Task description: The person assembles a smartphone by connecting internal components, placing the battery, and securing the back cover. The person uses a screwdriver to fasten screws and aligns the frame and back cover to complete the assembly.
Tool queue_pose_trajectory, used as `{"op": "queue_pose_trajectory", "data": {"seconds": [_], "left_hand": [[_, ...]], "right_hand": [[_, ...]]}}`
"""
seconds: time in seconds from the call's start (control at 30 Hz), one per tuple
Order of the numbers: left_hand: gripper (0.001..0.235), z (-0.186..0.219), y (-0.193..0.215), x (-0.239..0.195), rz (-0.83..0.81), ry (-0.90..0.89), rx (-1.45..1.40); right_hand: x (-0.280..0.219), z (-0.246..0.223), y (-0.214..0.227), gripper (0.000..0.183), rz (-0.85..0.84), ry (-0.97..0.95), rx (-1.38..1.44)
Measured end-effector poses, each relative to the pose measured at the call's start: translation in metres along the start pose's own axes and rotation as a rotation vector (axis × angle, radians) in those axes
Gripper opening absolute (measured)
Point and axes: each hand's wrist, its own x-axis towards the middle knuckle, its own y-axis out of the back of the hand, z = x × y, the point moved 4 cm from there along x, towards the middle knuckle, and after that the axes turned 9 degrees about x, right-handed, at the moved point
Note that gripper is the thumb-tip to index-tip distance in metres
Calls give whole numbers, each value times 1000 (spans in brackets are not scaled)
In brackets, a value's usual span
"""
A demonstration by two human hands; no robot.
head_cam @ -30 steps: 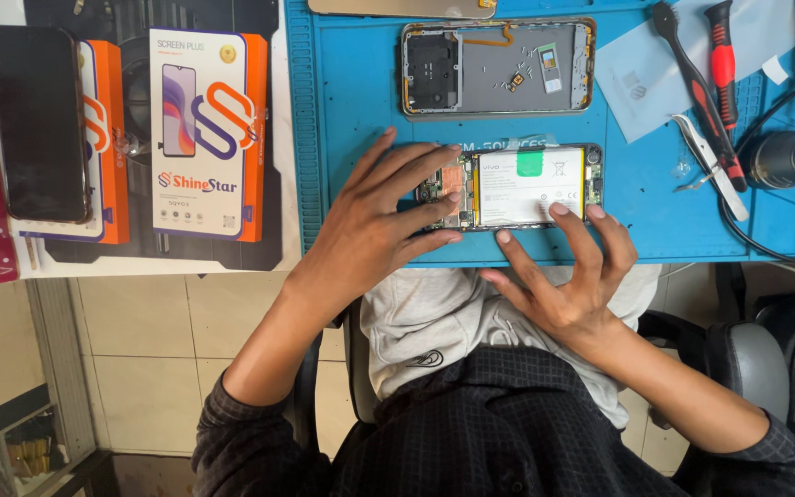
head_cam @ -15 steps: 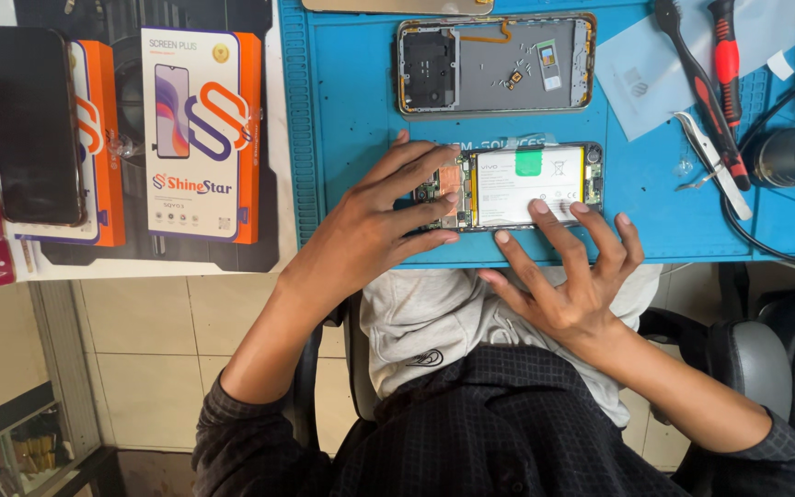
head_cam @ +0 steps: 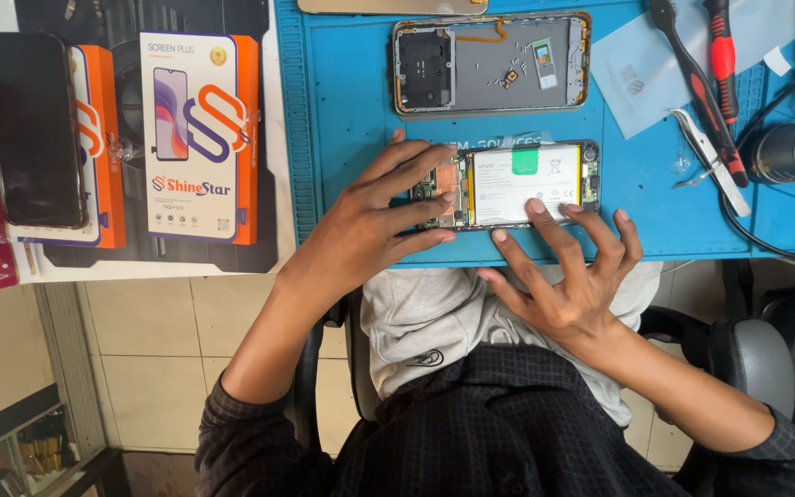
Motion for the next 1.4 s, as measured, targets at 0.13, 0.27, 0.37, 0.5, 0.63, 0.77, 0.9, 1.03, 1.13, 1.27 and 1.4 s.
{"op": "queue_pose_trajectory", "data": {"seconds": [0.13,0.27,0.37,0.5,0.63,0.77,0.9,1.03,1.13,1.27,1.4], "left_hand": [[31,0,1,-1,-4,2,-7],[31,0,2,0,-1,-4,-10],[31,1,2,1,4,-9,-5],[31,1,4,1,-5,3,-9],[31,2,4,1,-1,0,-5],[31,3,4,1,-10,0,19],[31,4,6,2,-8,7,29],[31,4,7,3,-15,2,22],[31,6,8,4,-13,10,24],[32,8,11,5,-19,7,41],[30,13,12,5,-20,-3,72]], "right_hand": [[0,0,0,42,-2,-1,-6],[0,-1,1,42,-10,-4,-16],[1,-1,2,42,-13,-5,-14],[1,-2,2,41,-24,-18,-7],[1,-3,3,42,-28,-20,-8],[1,-3,1,41,-14,-23,-5],[0,-3,0,42,-12,-28,-2],[0,-3,1,42,-11,-28,2],[0,-3,2,41,-21,-31,12],[1,-3,3,41,-22,-31,16],[1,-3,3,41,-20,-28,9]]}}
